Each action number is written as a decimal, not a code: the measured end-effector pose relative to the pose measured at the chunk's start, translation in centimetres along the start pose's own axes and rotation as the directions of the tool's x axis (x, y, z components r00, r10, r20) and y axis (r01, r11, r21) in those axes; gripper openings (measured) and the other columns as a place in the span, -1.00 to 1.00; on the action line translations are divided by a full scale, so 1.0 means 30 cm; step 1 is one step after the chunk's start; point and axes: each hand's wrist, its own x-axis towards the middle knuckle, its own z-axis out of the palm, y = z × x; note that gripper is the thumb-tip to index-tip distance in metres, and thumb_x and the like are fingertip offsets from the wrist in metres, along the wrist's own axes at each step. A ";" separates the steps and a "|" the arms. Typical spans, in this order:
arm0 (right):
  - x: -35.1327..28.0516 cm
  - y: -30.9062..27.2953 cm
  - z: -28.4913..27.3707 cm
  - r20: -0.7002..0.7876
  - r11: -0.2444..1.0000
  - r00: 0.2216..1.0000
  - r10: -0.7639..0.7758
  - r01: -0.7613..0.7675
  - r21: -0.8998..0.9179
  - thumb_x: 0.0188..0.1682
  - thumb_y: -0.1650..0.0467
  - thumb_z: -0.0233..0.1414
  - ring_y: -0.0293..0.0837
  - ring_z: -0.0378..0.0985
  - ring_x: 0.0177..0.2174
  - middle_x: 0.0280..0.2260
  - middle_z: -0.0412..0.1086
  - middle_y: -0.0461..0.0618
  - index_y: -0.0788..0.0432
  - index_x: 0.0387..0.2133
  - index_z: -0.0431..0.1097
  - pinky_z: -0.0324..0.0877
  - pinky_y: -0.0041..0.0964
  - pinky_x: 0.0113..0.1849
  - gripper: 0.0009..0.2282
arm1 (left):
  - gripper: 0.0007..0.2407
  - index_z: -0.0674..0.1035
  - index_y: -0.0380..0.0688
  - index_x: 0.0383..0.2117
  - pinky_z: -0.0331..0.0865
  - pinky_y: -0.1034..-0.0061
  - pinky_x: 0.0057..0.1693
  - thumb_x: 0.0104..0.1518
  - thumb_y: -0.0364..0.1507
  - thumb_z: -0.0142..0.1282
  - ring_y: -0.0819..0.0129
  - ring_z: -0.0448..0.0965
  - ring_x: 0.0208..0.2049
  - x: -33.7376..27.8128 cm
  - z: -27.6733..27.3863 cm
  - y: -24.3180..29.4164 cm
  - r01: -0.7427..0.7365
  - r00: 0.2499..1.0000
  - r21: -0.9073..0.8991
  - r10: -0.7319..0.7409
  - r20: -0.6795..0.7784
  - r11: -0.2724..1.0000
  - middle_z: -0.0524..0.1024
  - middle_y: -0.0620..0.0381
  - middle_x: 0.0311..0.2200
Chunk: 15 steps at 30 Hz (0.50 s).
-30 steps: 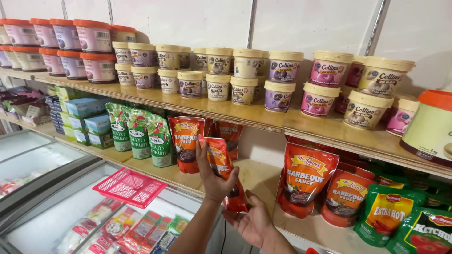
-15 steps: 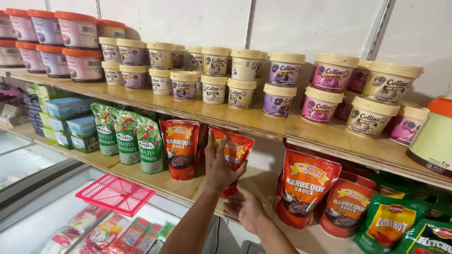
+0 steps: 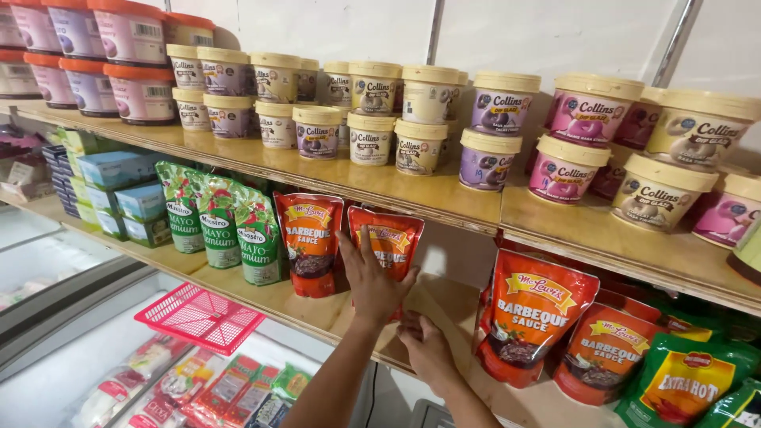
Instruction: Stocking and arranging packets of barbecue sauce on a grocery store shelf from a red plastic basket.
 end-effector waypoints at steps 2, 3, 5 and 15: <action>0.006 0.039 -0.009 0.022 0.997 0.998 -0.061 0.060 0.041 0.00 0.39 0.06 -0.23 0.54 -0.09 -0.11 0.52 -0.09 0.22 0.07 0.35 0.39 -0.35 -0.01 -0.65 | 0.18 -0.18 -0.30 0.37 0.04 -0.21 0.31 -0.31 -0.07 0.50 -0.59 -0.05 0.28 -0.060 -0.006 0.000 0.201 0.969 0.155 -0.219 0.112 0.967 -0.23 -0.64 0.29; -0.006 0.029 -0.007 0.018 0.997 0.998 -0.061 0.060 0.043 0.00 0.39 0.06 -0.23 0.54 -0.09 -0.11 0.52 -0.09 0.22 0.07 0.35 0.39 -0.35 -0.01 -0.65 | 0.18 -0.18 -0.30 0.37 0.04 -0.21 0.31 -0.31 -0.07 0.50 -0.59 -0.05 0.28 -0.083 -0.032 0.012 0.198 0.969 0.153 -0.217 0.115 0.968 -0.23 -0.64 0.29; -0.030 0.007 -0.006 0.026 0.992 0.993 -0.117 0.118 -0.039 -0.02 0.41 0.05 -0.15 0.57 -0.07 -0.10 0.54 0.00 0.22 0.04 0.39 0.41 -0.29 0.00 -0.66 | 0.12 -0.25 -0.09 0.42 0.22 -0.15 0.22 -0.17 -0.10 0.44 -0.28 0.16 0.31 -0.125 -0.081 0.038 0.452 0.735 0.347 -0.563 0.377 0.822 0.05 -0.27 0.34; -0.086 -0.074 0.032 0.220 0.672 0.890 -0.399 0.447 -0.590 -0.08 0.42 0.06 0.20 0.31 0.06 0.00 0.34 0.21 0.30 -0.05 0.33 0.24 -0.02 0.10 -0.68 | 0.04 -0.24 0.04 0.41 0.43 0.08 0.11 -0.14 -0.32 0.40 -0.25 0.39 0.13 -0.152 -0.059 -0.046 0.481 0.699 0.330 -0.583 0.414 0.812 0.13 -0.23 0.33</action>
